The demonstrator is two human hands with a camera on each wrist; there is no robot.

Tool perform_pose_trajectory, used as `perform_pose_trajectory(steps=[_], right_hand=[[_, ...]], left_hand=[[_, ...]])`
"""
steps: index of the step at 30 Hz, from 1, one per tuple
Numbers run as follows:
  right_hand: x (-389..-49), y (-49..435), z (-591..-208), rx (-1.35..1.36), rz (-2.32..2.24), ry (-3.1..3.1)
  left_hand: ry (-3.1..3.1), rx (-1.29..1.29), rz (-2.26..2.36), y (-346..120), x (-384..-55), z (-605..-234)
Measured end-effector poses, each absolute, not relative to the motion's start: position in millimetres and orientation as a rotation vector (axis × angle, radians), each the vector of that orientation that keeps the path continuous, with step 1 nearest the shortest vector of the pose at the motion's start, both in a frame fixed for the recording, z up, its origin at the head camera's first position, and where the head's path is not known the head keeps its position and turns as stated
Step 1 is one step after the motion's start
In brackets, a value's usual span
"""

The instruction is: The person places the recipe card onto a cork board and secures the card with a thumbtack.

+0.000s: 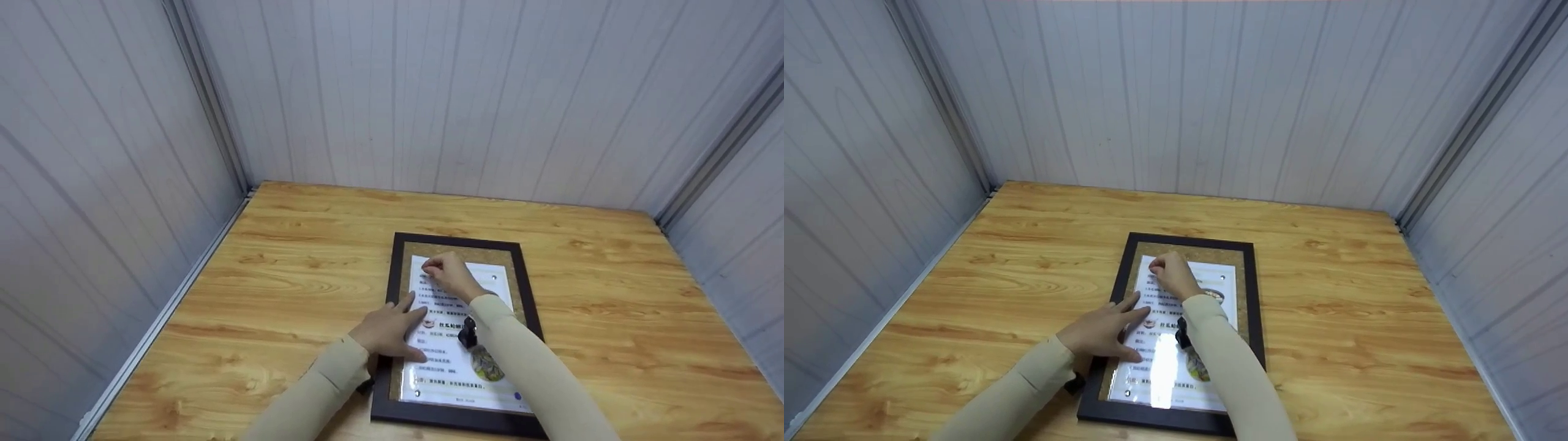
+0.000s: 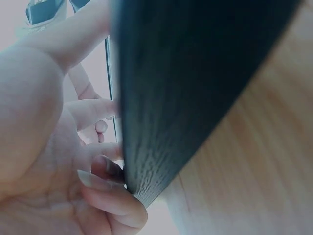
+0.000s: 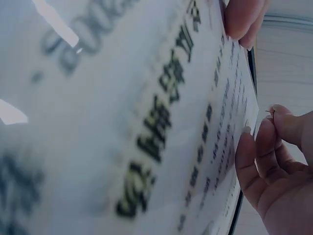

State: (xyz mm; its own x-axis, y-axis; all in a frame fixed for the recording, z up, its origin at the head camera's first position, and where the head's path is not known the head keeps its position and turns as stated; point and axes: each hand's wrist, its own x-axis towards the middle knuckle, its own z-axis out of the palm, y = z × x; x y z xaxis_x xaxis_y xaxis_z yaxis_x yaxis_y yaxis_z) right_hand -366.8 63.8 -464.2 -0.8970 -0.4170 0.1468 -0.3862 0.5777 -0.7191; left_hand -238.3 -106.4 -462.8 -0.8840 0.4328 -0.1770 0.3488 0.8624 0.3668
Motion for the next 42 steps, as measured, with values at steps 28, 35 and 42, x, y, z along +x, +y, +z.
perform_pose_trajectory(steps=[28, 35, 42], right_hand=[[-378, 54, -474, -0.468, -1.063, 2.852], [-379, 52, -472, -0.495, -1.048, 2.886], [-376, 45, -469, -0.484, -1.011, 2.917]], left_hand=[[2.804, 0.591, 0.446, -101, -236, -465], [2.823, 0.601, 0.418, -103, -236, -465], [2.815, 0.572, 0.444, -105, -236, -465]])
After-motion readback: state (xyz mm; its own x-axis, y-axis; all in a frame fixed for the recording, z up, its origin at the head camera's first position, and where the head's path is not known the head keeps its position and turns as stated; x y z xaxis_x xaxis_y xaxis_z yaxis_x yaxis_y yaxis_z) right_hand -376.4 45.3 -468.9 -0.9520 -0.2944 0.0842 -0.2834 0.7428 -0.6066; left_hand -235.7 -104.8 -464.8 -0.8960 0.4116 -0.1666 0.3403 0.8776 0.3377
